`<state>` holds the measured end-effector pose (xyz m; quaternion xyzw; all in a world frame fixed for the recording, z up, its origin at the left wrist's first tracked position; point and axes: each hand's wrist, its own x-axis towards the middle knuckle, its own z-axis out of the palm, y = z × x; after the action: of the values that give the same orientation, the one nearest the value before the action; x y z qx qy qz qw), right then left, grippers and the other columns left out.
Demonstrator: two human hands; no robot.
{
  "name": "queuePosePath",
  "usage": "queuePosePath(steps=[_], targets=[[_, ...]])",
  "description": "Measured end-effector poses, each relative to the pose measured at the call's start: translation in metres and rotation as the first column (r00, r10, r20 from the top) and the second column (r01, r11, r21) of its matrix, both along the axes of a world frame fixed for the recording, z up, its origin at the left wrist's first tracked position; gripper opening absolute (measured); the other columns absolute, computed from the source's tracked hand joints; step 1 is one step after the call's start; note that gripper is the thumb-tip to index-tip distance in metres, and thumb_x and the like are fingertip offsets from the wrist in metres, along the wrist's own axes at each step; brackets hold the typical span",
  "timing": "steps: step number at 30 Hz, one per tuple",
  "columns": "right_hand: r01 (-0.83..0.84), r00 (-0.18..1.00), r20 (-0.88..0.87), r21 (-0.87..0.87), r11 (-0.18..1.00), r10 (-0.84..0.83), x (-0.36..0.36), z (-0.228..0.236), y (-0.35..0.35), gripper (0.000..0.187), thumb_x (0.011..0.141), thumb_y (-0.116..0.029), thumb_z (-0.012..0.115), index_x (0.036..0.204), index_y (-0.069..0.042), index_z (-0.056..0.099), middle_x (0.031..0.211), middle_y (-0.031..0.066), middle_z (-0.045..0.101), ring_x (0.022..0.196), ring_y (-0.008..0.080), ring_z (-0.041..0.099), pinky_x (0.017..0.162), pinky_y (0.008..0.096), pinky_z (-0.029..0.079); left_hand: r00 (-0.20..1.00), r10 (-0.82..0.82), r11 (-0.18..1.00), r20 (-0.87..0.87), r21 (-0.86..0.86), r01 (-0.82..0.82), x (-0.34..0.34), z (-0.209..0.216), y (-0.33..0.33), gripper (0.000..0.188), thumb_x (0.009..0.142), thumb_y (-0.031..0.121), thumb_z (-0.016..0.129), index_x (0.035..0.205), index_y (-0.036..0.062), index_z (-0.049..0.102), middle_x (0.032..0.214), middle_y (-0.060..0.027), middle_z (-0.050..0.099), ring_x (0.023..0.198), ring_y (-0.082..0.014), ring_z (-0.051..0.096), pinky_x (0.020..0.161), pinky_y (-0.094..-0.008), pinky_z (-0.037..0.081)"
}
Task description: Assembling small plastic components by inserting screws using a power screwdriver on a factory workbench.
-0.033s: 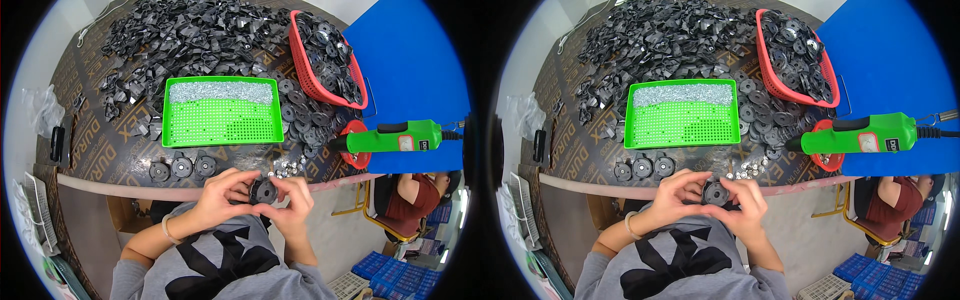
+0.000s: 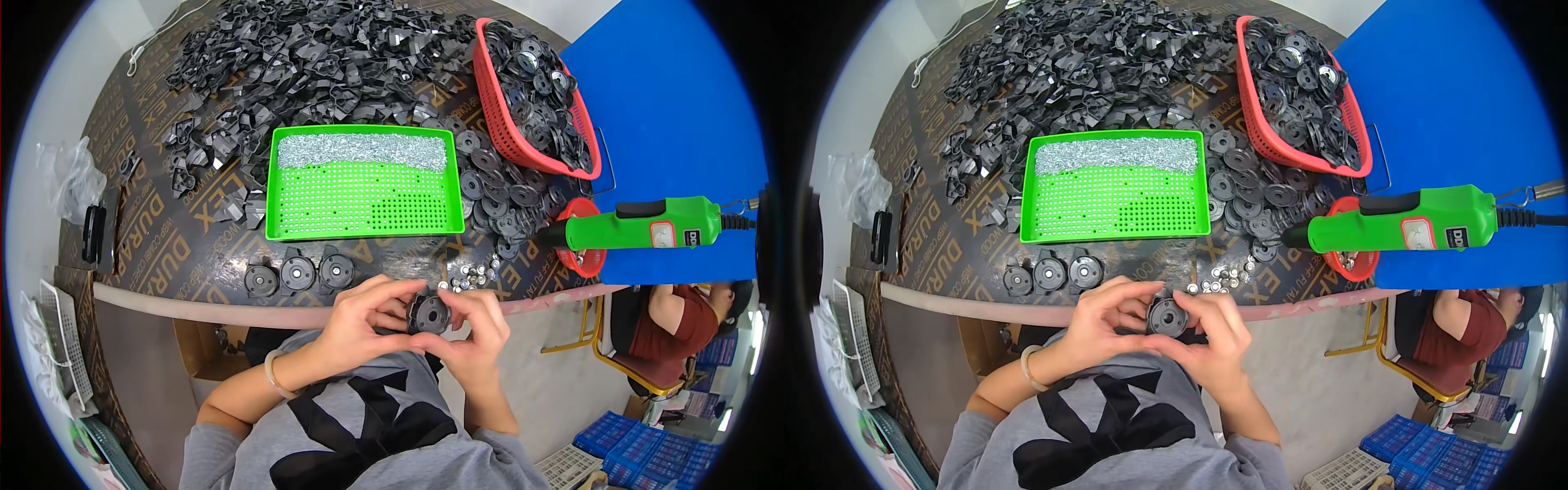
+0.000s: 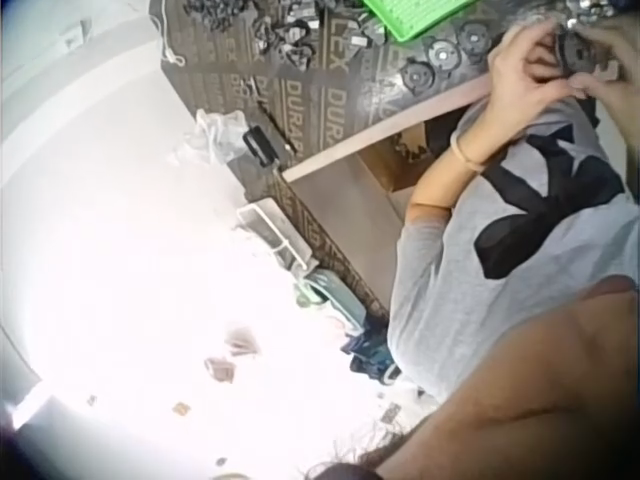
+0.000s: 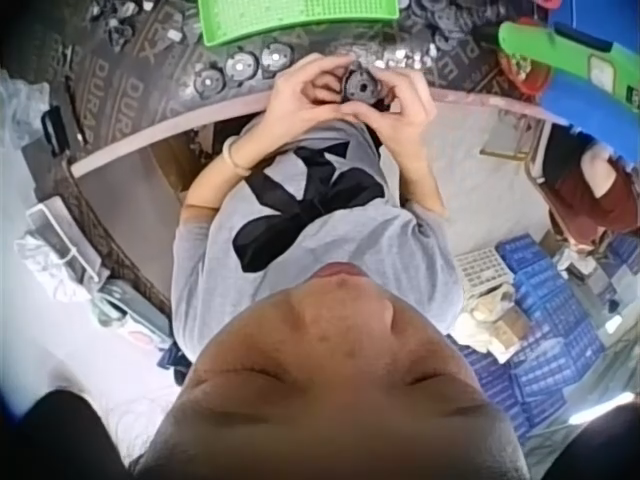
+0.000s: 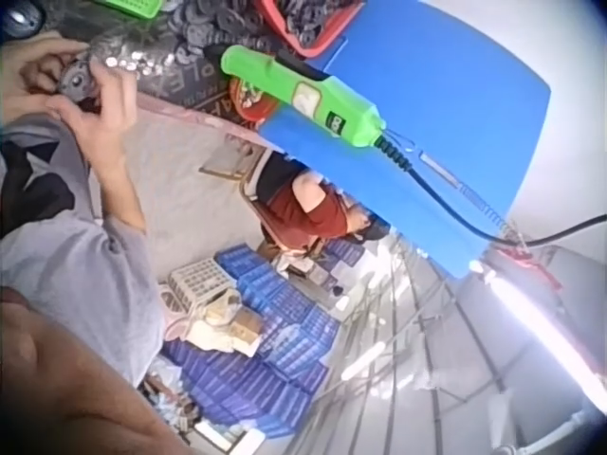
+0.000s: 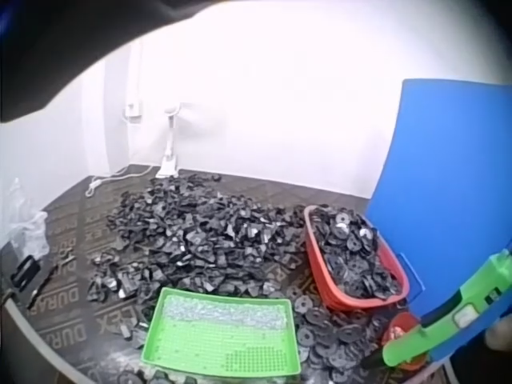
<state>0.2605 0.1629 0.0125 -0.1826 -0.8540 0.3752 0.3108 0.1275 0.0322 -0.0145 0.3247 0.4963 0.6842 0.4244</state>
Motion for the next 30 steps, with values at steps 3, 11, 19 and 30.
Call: queuePosePath(steps=[3, 11, 19, 30], targets=[[0.000, 1.000, 0.009, 0.024, 1.000, 0.000, -0.001, -0.005, -0.001, 0.063, 0.058, -0.039, 0.093, 0.104, -0.002, 0.071, 0.084, 0.0038, 0.060, 0.067, 0.0113, 0.051, 0.056, 0.0237, 0.044, 1.000, -0.006, 1.000, -0.018, 0.022, 0.006, 0.000, -0.004, -0.001, 0.071, 0.070, -0.005, 0.084, 0.134, -0.0002, 0.055, 0.110, -0.0075, 0.054, 0.089, -0.0113, 0.065, 0.082, -0.0283, 0.061], [-0.041, 0.994, 0.103, 0.048, 0.998, 0.036, -0.001, 0.001, 0.002, 0.059, 0.059, -0.028, 0.094, 0.107, -0.001, 0.071, 0.092, 0.0081, 0.062, 0.074, 0.0159, 0.062, 0.059, 0.0265, 0.054, 0.998, 0.009, 0.999, -0.067, 0.051, -0.006, -0.001, -0.006, -0.004, 0.071, 0.069, -0.004, 0.085, 0.134, -0.0006, 0.056, 0.111, -0.0082, 0.055, 0.091, -0.0123, 0.065, 0.082, -0.0291, 0.061], [-0.085, 0.991, 0.097, -0.023, 0.996, 0.087, 0.001, 0.003, 0.004, 0.059, 0.061, -0.026, 0.093, 0.110, -0.001, 0.071, 0.094, 0.0079, 0.062, 0.080, 0.0176, 0.064, 0.063, 0.0278, 0.056, 0.994, -0.013, 0.998, -0.111, 0.067, 0.021, -0.001, -0.002, -0.005, 0.074, 0.069, -0.004, 0.085, 0.136, -0.0006, 0.053, 0.118, -0.0103, 0.054, 0.099, -0.0170, 0.067, 0.086, -0.0325, 0.061], [-0.182, 0.979, 0.088, -0.023, 0.983, 0.184, -0.002, 0.012, 0.007, 0.062, 0.064, -0.016, 0.091, 0.121, -0.002, 0.069, 0.101, 0.0092, 0.062, 0.083, 0.0169, 0.064, 0.063, 0.0277, 0.057, 0.989, -0.043, 0.988, 0.139, 0.153, 0.022, 0.001, 0.003, -0.011, 0.055, 0.088, -0.003, 0.068, 0.139, -0.0044, 0.047, 0.117, -0.0096, 0.049, 0.096, -0.0132, 0.062, 0.084, -0.0274, 0.056]])
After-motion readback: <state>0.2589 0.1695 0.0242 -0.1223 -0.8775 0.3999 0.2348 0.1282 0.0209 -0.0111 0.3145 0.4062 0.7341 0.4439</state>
